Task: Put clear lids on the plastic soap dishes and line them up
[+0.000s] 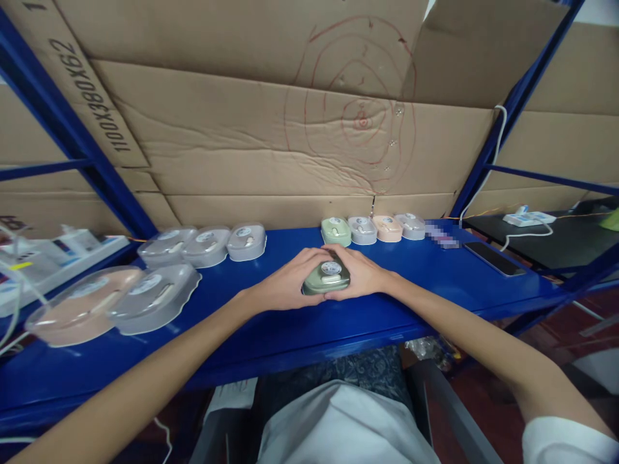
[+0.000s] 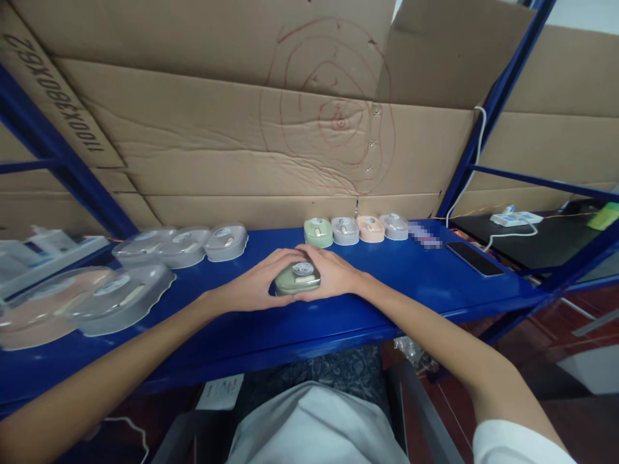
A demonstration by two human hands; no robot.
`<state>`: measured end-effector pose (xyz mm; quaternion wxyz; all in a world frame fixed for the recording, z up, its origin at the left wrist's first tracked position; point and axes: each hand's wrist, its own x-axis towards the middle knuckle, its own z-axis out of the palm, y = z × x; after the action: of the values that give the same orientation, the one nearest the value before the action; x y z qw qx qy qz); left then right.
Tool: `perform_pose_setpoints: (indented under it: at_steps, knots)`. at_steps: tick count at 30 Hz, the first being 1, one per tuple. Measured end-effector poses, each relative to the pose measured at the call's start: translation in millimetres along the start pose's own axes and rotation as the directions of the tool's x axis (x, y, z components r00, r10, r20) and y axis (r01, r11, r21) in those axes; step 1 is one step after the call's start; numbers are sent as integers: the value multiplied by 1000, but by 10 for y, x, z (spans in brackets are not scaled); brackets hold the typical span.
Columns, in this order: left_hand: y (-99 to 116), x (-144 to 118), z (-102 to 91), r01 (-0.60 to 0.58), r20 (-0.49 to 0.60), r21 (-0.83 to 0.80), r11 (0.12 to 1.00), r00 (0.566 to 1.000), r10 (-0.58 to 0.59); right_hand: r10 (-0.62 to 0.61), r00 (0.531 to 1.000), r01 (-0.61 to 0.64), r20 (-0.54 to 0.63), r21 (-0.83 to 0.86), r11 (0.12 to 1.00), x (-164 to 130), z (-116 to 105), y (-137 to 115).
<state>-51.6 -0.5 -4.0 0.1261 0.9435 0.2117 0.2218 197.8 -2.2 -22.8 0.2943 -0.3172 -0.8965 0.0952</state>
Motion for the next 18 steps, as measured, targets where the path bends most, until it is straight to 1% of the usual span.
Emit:
perform_pose_setpoints:
  at_steps: [3, 6, 8, 11, 14, 18]
  knots:
    - [-22, -11, 61, 15, -20, -28, 1000, 1000, -15, 12, 999, -12, -50, 5, 1000, -44, 24, -21]
    - [-23, -22, 96, 26, -43, -82, 996, 999, -30, -25, 994, 28, -109, 19, 999, -81, 57, 18]
    - [-30, -39, 90, 33, -35, -109, 994, 999, -37, -58, 989, 63, -134, 33, 997, -99, 74, 53]
    - [-67, -73, 67, 60, -22, -127, 990, 998, -63, -81, 987, 89, -138, 55, 994, -110, 95, 94]
    - [-112, -96, 68, 83, -22, -151, 985, 996, -87, -76, 989, 84, -130, 61, 995, -106, 114, 114]
    - [-140, -97, 95, 94, -31, -191, 977, 994, -102, -68, 990, 71, -120, 26, 997, -100, 130, 109]
